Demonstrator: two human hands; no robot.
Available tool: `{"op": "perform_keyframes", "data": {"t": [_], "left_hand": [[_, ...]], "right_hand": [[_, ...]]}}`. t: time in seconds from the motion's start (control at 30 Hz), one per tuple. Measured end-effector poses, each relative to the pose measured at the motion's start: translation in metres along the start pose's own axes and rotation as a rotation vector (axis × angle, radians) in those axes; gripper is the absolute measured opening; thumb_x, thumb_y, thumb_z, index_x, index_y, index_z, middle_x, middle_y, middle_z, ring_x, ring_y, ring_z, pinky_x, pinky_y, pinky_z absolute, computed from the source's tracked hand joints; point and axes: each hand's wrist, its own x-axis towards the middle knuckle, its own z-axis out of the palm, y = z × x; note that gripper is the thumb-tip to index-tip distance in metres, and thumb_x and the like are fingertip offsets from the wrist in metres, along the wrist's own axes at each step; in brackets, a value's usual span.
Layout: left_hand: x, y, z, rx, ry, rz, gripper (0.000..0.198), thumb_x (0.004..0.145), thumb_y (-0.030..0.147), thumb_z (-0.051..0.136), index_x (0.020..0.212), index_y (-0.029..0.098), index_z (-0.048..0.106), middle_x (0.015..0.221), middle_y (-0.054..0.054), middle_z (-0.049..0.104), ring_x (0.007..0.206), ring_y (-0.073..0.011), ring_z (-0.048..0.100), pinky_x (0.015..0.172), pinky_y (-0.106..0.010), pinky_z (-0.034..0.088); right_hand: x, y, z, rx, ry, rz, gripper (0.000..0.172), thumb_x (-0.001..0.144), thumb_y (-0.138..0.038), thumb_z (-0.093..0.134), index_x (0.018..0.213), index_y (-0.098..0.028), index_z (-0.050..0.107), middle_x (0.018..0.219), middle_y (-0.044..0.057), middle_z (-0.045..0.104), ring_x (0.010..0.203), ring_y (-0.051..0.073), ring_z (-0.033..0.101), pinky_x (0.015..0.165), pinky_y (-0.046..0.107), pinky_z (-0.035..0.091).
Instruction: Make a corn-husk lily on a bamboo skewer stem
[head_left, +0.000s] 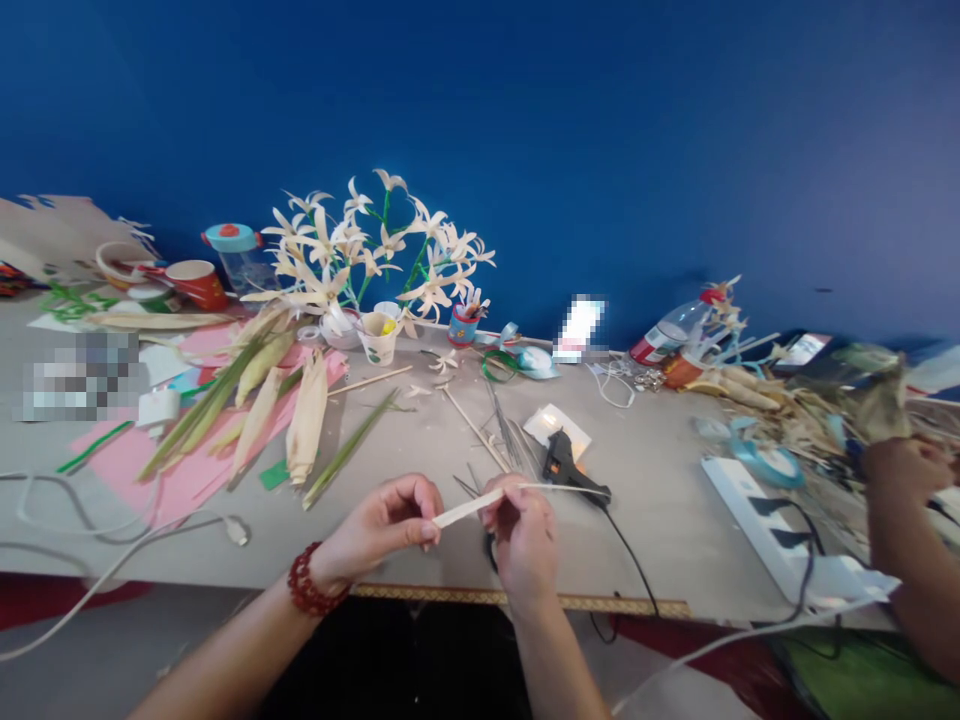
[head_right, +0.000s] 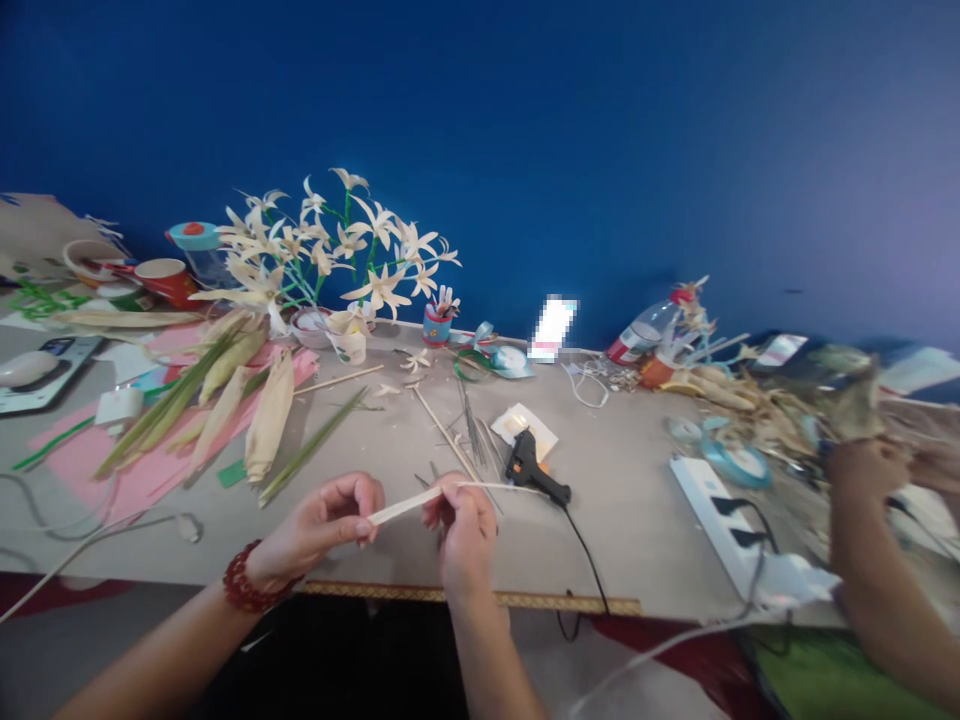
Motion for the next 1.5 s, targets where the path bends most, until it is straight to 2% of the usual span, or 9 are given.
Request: {"op": "perform_keyframes", "data": {"t": [0.2,0.63,0.93,1.07,1.13,1.2,1.33,1.43,1.5], "left_hand": [[-0.004,0.002,-0.008,0.197,-0.066,-0.004,0.024,0.083,0.033,0.070,0.077,0.015,0.057,0.073,-0.003,0.060,0.069,-0.0125,0.054,0.066,-0.024,0.042],[-0.008,-0.001,-0.011,0.228,-0.098,0.018,0.021,0.084,0.030,0.070,0.075,0.014,0.059,0.073,-0.003,0.061,0.069,-0.0132,0.054,0.066,-0.025,0.041],[-0.007,-0.005,-0.011,0.083,-0.080,-0.013,0.025,0.079,0.032,0.075,0.073,0.014,0.057,0.072,-0.002,0.061,0.065,-0.0116,0.055,0.062,-0.023,0.043],[-0.006,-0.008,-0.012,0.035,0.015,-0.020,0.021,0.082,0.030,0.073,0.078,0.014,0.059,0.075,-0.004,0.066,0.065,-0.0113,0.057,0.064,-0.023,0.044],[-0.004,-0.008,-0.013,0.043,0.101,-0.031,0.019,0.082,0.029,0.072,0.080,0.014,0.060,0.074,-0.003,0.067,0.063,-0.0104,0.056,0.063,-0.022,0.044],[-0.002,-0.008,-0.014,0.038,0.193,-0.022,0.020,0.081,0.030,0.073,0.078,0.014,0.060,0.069,-0.002,0.065,0.060,-0.0094,0.054,0.060,-0.021,0.042],[0.004,-0.007,-0.015,0.017,0.295,0.009,0.019,0.082,0.030,0.073,0.079,0.015,0.061,0.068,0.000,0.066,0.060,-0.0088,0.054,0.061,-0.021,0.042],[0.008,-0.007,-0.013,0.007,0.296,-0.012,0.018,0.083,0.030,0.072,0.084,0.015,0.062,0.073,-0.001,0.069,0.063,-0.0095,0.057,0.066,-0.022,0.045],[0.008,-0.006,-0.011,0.022,0.292,-0.013,0.018,0.083,0.030,0.071,0.085,0.015,0.063,0.074,-0.002,0.070,0.064,-0.0099,0.059,0.068,-0.023,0.046]], "right_hand": [[-0.001,0.002,-0.003,-0.060,0.031,-0.064,0.027,0.077,-0.027,0.059,0.052,-0.019,0.063,0.053,-0.001,0.058,0.046,0.012,0.045,0.045,0.024,0.034],[0.005,0.002,-0.009,0.008,0.091,-0.023,0.031,0.078,-0.032,0.053,0.054,-0.017,0.065,0.051,0.001,0.058,0.043,0.011,0.042,0.042,0.024,0.032],[0.015,-0.002,-0.015,0.255,-0.055,0.273,0.031,0.078,-0.038,0.059,0.054,-0.019,0.065,0.041,-0.005,0.042,0.037,0.008,0.033,0.040,0.022,0.031],[0.011,-0.004,-0.016,0.226,-0.064,0.288,0.040,0.086,-0.049,0.054,0.071,-0.017,0.072,0.054,0.001,0.060,0.040,0.008,0.037,0.043,0.021,0.034],[0.011,-0.005,-0.020,0.089,-0.085,0.207,0.050,0.092,-0.057,0.043,0.083,-0.018,0.073,0.070,0.005,0.069,0.043,0.009,0.043,0.046,0.023,0.037],[0.016,-0.008,-0.026,-0.208,-0.137,0.045,0.050,0.095,-0.056,0.038,0.092,-0.020,0.071,0.082,0.006,0.072,0.050,0.012,0.051,0.053,0.026,0.043],[0.043,-0.016,-0.033,-1.165,-0.360,-0.252,0.028,0.094,-0.037,0.049,0.105,-0.020,0.069,0.106,0.010,0.072,0.091,0.024,0.064,0.083,0.034,0.047],[0.068,-0.016,-0.025,-1.694,-0.429,-0.254,0.027,0.092,-0.028,0.050,0.113,-0.019,0.065,0.112,0.012,0.070,0.102,0.026,0.063,0.086,0.033,0.045],[0.081,-0.010,-0.018,-1.853,-0.430,-0.202,0.025,0.089,-0.022,0.052,0.110,-0.015,0.065,0.107,0.015,0.070,0.100,0.027,0.064,0.082,0.033,0.046]]}}
